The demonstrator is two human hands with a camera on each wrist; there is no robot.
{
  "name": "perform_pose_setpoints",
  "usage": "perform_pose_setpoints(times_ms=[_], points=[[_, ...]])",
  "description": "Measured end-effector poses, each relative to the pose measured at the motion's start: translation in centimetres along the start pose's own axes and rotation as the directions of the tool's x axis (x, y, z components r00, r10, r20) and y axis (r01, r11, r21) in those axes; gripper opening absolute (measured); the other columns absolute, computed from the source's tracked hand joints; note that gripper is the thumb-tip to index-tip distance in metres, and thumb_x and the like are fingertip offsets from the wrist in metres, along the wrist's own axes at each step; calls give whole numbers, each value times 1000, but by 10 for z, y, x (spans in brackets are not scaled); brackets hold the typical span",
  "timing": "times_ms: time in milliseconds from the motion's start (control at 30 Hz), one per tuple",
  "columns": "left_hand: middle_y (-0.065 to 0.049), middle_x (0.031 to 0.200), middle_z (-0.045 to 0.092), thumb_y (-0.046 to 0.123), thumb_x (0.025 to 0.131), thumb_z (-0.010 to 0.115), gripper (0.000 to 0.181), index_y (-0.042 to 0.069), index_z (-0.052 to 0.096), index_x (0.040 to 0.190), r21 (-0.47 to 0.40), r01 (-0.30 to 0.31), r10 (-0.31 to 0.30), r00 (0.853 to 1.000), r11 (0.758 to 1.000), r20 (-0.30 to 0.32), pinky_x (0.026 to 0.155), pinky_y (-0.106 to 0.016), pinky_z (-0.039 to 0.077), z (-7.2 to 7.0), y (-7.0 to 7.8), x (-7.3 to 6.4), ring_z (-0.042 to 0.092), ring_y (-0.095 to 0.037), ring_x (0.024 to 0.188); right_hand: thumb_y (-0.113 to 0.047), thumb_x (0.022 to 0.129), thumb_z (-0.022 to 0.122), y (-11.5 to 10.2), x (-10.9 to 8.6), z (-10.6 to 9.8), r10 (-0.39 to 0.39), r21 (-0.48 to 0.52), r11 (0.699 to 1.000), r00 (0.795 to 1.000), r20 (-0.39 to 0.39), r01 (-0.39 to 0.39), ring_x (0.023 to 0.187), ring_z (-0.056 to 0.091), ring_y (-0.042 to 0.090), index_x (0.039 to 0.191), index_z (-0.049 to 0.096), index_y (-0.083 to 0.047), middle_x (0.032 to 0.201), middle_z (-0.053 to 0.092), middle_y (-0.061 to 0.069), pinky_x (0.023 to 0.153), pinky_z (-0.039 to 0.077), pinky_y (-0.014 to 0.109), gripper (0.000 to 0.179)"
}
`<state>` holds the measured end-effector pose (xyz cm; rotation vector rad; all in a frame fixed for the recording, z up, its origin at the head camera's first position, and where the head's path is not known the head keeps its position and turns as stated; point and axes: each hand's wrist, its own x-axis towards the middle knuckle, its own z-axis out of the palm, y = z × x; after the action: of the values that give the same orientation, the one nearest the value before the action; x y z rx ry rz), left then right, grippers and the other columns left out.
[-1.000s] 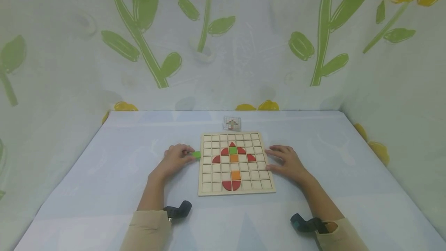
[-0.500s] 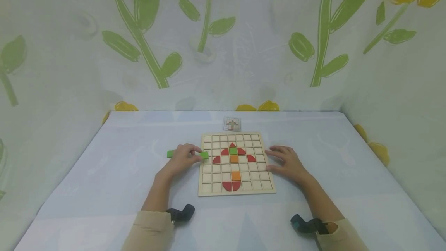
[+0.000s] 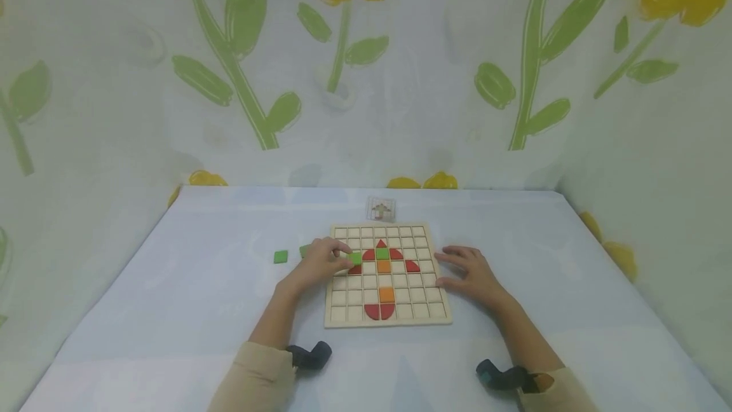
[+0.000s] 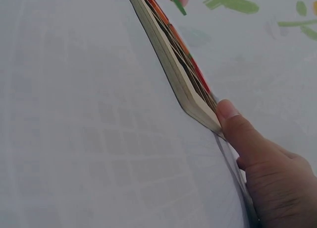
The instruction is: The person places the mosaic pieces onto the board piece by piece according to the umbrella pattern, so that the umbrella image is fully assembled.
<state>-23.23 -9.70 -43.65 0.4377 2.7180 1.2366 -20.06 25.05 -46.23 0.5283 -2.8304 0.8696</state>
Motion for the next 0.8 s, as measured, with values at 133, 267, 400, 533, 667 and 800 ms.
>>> perform_pose_setpoints(times_ms=[133, 267, 400, 533, 667, 800], points=[[-1, 94, 57, 26, 82, 72, 25, 15, 69, 104, -13, 4, -4, 1000, 1000, 26, 77, -35, 38, 7, 6, 4, 43, -20, 95, -43, 75, 76, -1, -1, 2, -2, -24, 1000, 1000, -15, 2, 123, 39, 34, 125, 63, -16, 131, 52, 11, 98, 33, 57, 58], [0, 92, 55, 27, 82, 73, 27, 14, 69, 105, -18, -31, 31, 999, 999, 39, 74, -34, 37, 12, 12, 9, 42, -19, 92, -41, 74, 77, -3, -1, 0, -12, -15, 1000, 1000, -23, 11, 123, 39, 35, 124, 63, -15, 131, 52, 12, 98, 32, 58, 58], [1, 90, 56, 25, 81, 74, 27, 12, 71, 104, -9, -84, 84, 995, 996, 47, 74, -33, 36, 17, 18, 13, 43, -18, 88, -42, 75, 76, -3, -1, 0, 3, -13, 1000, 1000, 1, -3, 124, 38, 35, 126, 62, -15, 133, 51, 12, 99, 32, 58, 59], [1, 87, 58, 26, 80, 75, 27, 11, 71, 103, 21, -135, 133, 990, 991, 52, 74, -32, 38, 23, 22, 19, 46, -17, 83, -42, 75, 76, -3, -1, 0, 6, -23, 1000, 1000, 2, -6, 125, 38, 36, 126, 62, -15, 133, 51, 13, 99, 32, 59, 60], [2, 82, 56, 27, 81, 74, 28, 11, 70, 103, 41, -162, 160, 985, 986, 62, 69, -29, 40, 30, 24, 24, 47, -15, 78, -40, 75, 77, -3, 0, 0, -2, -19, 1000, 1000, -7, 2, 125, 38, 36, 125, 62, -15, 133, 51, 13, 99, 32, 59, 58], [2, 74, 52, 29, 81, 75, 30, 11, 70, 105, 42, -185, 182, 980, 982, 76, 64, -26, 37, 37, 28, 28, 45, -13, 72, -40, 75, 76, -3, 1, 0, -4, -19, 1000, 1000, -2, 4, 125, 38, 35, 125, 62, -16, 133, 51, 13, 99, 32, 59, 57]])
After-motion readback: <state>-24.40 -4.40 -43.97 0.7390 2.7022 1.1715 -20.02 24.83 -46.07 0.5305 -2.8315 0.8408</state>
